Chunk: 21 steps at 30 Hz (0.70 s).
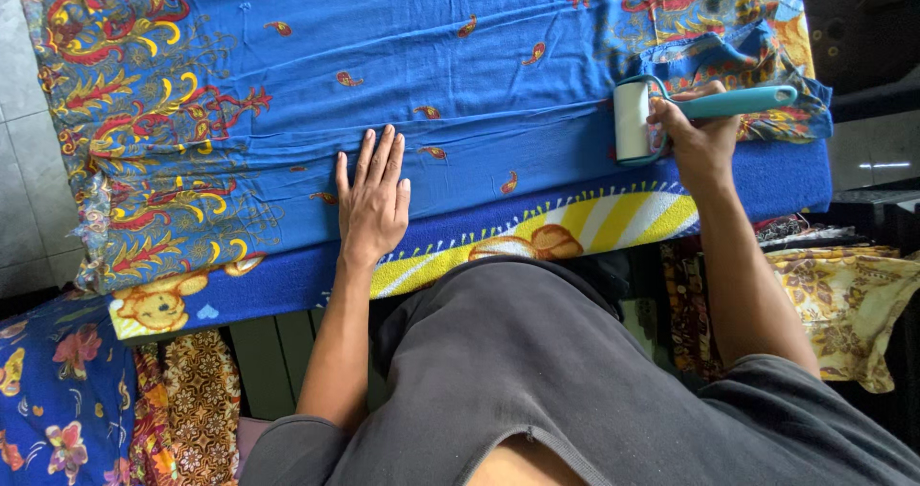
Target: The person uses a lint roller to roll over a large blue patterned fabric laid out on a table. They repeatedly roll the tool across different sections of the fabric, occasionally adjusting the fabric's position with their hands.
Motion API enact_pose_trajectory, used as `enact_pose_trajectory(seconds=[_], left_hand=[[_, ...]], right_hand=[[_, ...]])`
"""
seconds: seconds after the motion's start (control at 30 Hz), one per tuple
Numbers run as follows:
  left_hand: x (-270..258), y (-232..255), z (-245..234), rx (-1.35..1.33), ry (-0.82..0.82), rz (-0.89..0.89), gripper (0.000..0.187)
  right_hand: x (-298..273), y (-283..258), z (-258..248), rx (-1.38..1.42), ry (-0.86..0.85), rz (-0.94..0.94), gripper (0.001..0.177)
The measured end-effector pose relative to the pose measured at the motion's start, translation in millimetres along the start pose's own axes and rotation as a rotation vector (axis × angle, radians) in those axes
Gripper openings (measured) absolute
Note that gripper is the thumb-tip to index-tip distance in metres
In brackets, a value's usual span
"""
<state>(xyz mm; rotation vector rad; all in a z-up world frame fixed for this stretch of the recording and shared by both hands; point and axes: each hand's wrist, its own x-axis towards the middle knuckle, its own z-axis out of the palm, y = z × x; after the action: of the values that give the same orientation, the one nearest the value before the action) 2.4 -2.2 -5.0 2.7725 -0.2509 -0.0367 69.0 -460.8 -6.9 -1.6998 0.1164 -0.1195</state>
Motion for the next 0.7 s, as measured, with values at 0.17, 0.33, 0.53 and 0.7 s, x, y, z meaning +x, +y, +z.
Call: enact_pose_trajectory(seconds=[0.17, 0.33, 0.53, 0.7], left_hand=[[-1, 0, -2, -0.008, 0.009, 0.01, 0.062], [0, 0, -1, -0.012, 0.031, 0.019, 0.061], [-2, 2, -6, -0.013, 0.021, 0.021, 0.058], [0, 0, 0, -0.005, 0.005, -0.005, 0.06]], right_hand=[[-4, 14, 43, -0.027, -0.071, 0.043, 0.022], [-39, 21, 184, -0.032, -0.224, 0.058, 0.032], [-76, 3, 249, 0.0, -0.308, 0.018, 0.038], [-45, 27, 144, -0.048, -0.216, 0.02, 0.026]])
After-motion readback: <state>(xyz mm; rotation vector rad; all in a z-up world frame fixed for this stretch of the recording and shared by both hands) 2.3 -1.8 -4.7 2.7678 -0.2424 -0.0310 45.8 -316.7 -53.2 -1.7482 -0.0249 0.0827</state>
